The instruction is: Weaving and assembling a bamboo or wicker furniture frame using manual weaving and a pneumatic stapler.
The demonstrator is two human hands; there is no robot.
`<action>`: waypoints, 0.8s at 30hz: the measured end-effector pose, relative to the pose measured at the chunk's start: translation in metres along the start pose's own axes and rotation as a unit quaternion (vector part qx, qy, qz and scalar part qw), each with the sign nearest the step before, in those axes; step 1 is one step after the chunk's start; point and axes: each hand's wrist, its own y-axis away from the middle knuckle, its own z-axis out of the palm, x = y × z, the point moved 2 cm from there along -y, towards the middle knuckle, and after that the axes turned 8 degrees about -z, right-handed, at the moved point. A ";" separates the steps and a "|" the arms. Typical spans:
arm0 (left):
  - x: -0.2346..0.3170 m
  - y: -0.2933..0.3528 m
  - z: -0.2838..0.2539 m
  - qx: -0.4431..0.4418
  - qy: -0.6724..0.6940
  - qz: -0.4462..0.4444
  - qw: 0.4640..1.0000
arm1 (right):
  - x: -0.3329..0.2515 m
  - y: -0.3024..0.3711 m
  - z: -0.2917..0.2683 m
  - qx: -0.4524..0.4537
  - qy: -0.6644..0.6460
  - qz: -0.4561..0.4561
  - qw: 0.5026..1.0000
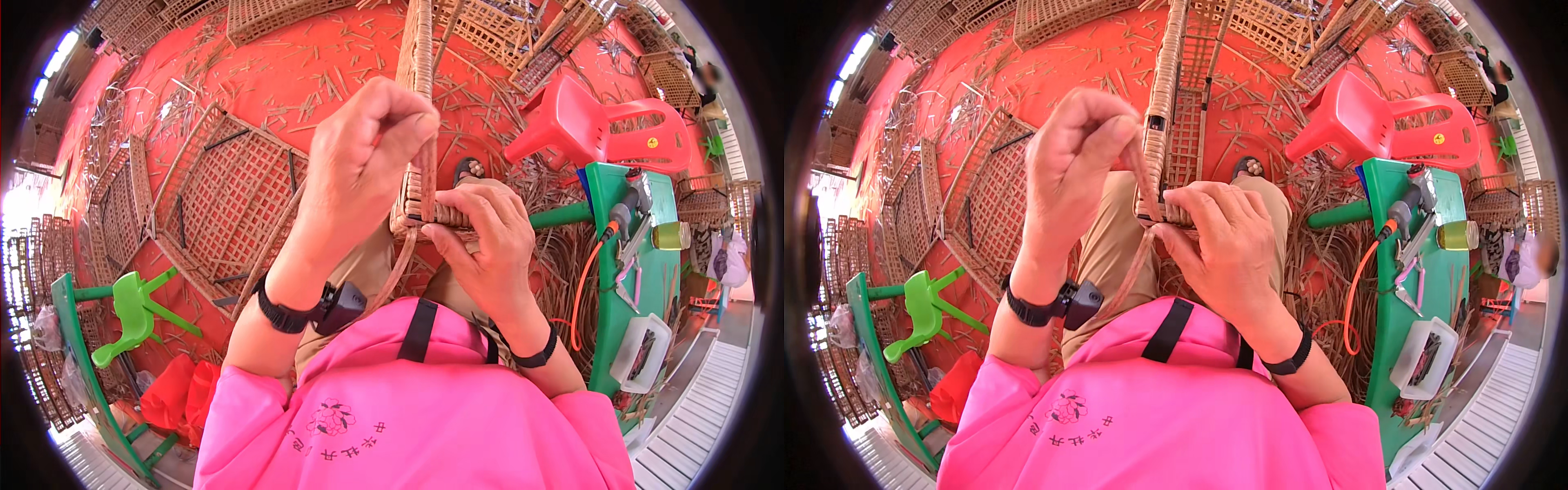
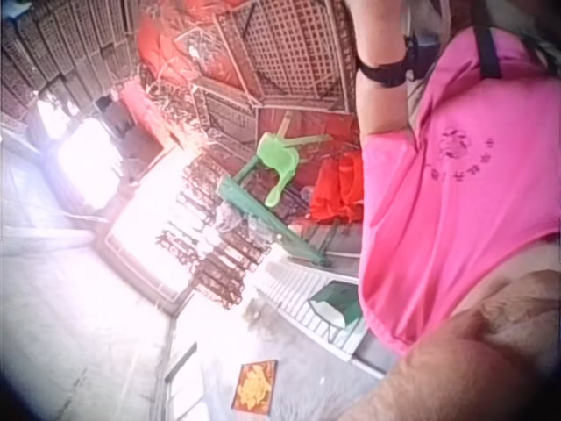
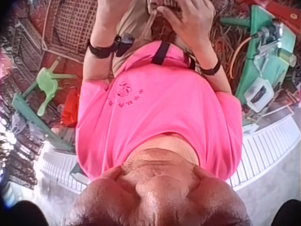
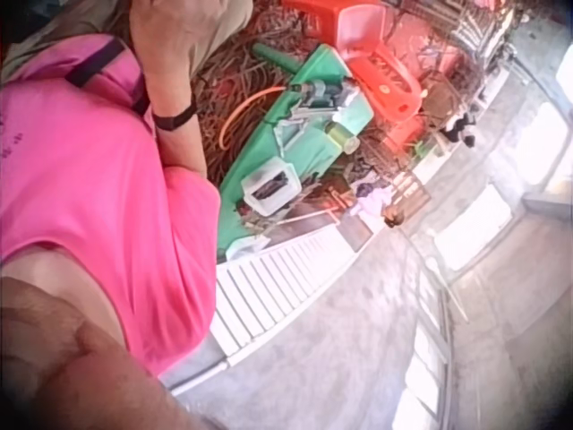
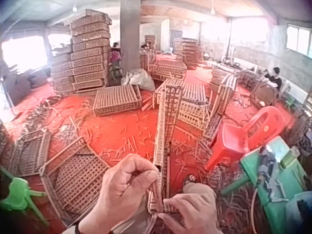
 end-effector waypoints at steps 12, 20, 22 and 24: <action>-0.035 -0.046 0.026 -0.026 -0.272 0.134 0.952 | 0.000 0.008 0.011 0.062 0.064 -0.079 0.993; -0.034 -0.026 0.015 0.041 -0.223 0.193 0.954 | -0.009 -0.005 0.007 -0.002 0.043 -0.056 0.998; -0.021 -0.002 0.011 0.109 -0.225 0.232 0.940 | -0.002 -0.007 0.004 -0.017 0.015 -0.045 0.999; -0.018 0.035 0.008 0.098 -0.223 0.214 0.946 | 0.002 -0.008 0.003 -0.061 -0.043 -0.003 0.997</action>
